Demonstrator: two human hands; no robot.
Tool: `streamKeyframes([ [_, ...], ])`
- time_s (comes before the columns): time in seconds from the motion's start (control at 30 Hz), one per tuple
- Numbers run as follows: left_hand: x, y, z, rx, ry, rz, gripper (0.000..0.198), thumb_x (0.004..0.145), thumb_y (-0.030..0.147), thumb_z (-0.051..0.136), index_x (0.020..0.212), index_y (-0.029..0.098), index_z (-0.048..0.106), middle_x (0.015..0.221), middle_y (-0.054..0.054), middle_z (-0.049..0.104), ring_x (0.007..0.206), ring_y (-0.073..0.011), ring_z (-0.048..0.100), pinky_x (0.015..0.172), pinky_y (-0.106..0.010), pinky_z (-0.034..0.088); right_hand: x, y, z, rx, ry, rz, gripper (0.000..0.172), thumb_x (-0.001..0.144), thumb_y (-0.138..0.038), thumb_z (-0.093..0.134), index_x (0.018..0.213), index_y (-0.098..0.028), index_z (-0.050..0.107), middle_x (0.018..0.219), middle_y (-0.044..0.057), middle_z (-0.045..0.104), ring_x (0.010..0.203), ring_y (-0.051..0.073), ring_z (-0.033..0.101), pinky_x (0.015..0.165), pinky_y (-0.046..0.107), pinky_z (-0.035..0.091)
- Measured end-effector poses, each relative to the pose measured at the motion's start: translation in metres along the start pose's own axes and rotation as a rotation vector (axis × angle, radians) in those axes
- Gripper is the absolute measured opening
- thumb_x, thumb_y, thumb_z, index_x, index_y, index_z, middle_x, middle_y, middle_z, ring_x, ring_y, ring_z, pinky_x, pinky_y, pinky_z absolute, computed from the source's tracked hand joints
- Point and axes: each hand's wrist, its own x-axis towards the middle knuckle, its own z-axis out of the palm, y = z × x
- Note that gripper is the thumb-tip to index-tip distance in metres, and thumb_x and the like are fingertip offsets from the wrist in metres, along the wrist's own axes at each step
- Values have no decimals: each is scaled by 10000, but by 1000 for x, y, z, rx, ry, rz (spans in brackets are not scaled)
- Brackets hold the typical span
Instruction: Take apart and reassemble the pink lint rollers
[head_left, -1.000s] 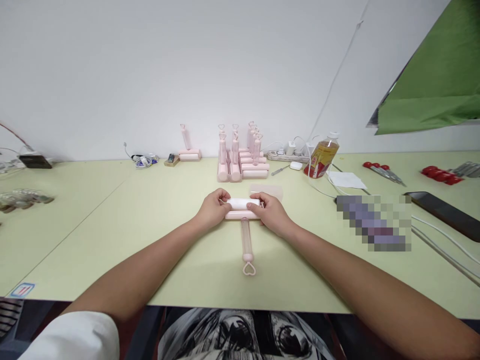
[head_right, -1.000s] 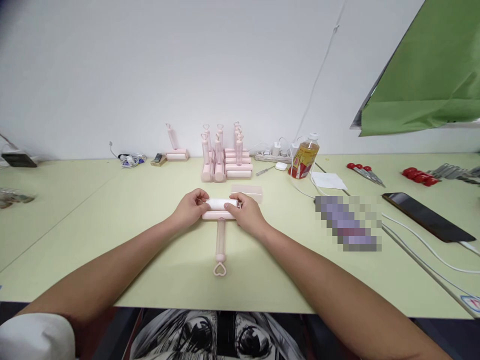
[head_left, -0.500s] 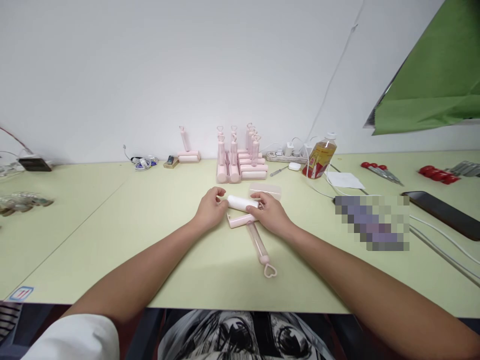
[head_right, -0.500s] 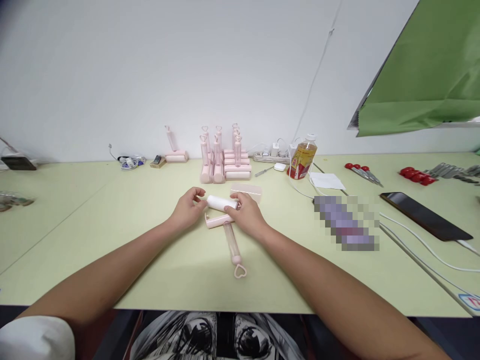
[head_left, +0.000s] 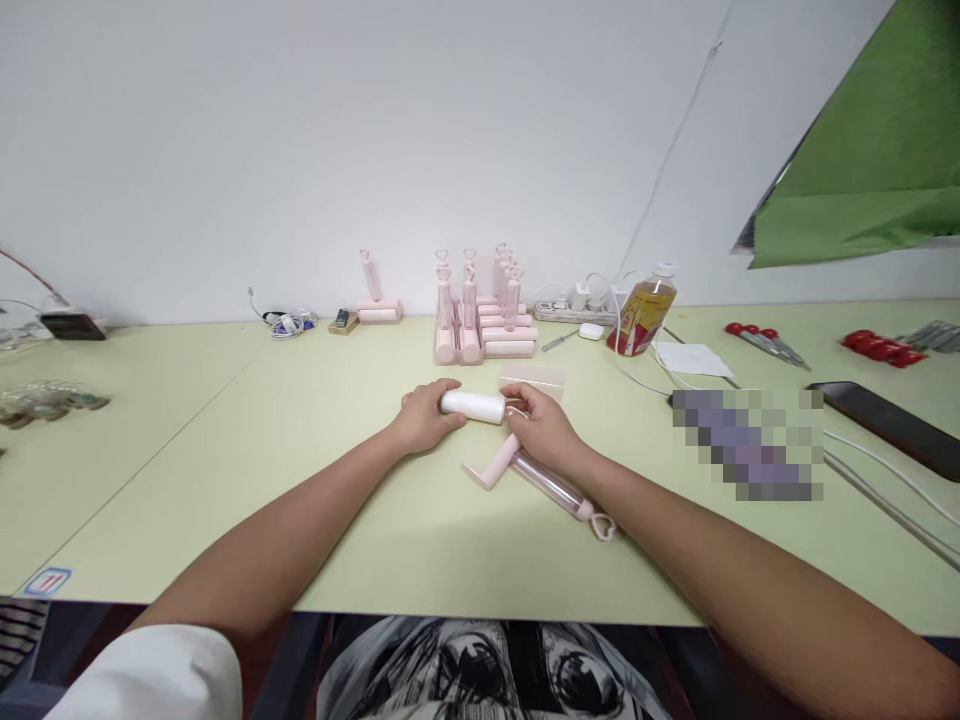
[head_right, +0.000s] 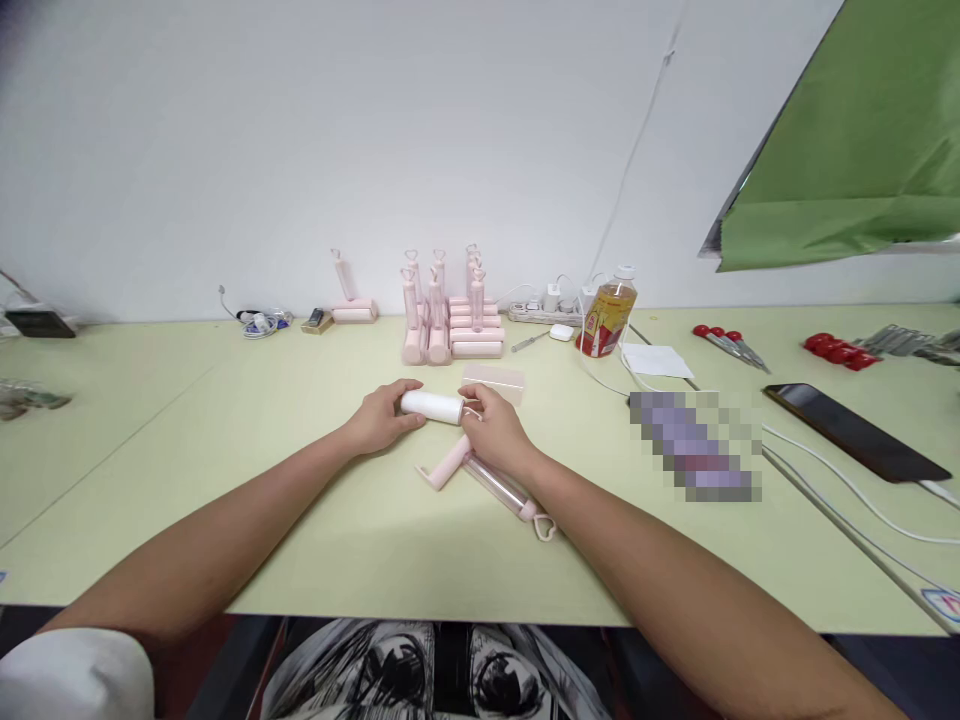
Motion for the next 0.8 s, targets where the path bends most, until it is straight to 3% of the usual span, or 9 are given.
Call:
streamKeyframes([
  [0.07, 3, -2, -1, -149, 27, 0, 487, 692, 323, 720, 1134, 210, 547, 1011, -40, 633, 926, -213, 588, 826, -333, 461, 1, 1, -1, 14, -1, 12, 365, 740, -151, 539, 1091, -208, 620, 1065, 56, 682, 943, 198, 635, 800, 321, 506],
  [0.2, 7, -2, -7, -427, 217, 33, 436, 725, 342, 690, 1089, 207, 492, 1003, -31, 587, 825, -151, 574, 733, -289, 488, 2, 2, -3, 34, 3, 55, 354, 747, -154, 538, 1092, -191, 608, 1057, 68, 674, 907, 193, 635, 801, 330, 507],
  [0.37, 7, -2, -9, -286, 334, 131, 416, 760, 309, 676, 1121, 220, 490, 1053, -44, 569, 931, -170, 567, 825, -332, 495, 4, 5, -1, 46, 6, 46, 327, 753, -174, 558, 1075, -198, 611, 1099, 73, 664, 925, 199, 633, 830, 353, 504],
  [0.53, 8, -10, -6, -195, 351, 250, 342, 824, 312, 617, 1144, 226, 533, 1135, -72, 494, 985, -179, 576, 869, -370, 523, 6, 9, 1, 96, 19, 16, 310, 742, -168, 563, 1048, -189, 611, 1082, 73, 655, 941, 190, 639, 895, 373, 494],
  [0.8, 8, -11, -6, -143, 351, 254, 373, 782, 269, 652, 1116, 215, 496, 1158, -72, 533, 1029, -187, 575, 925, -396, 506, 7, 13, 0, 163, -3, 37, 303, 716, -179, 598, 1018, -189, 620, 979, 57, 656, 855, 179, 651, 832, 365, 531],
])
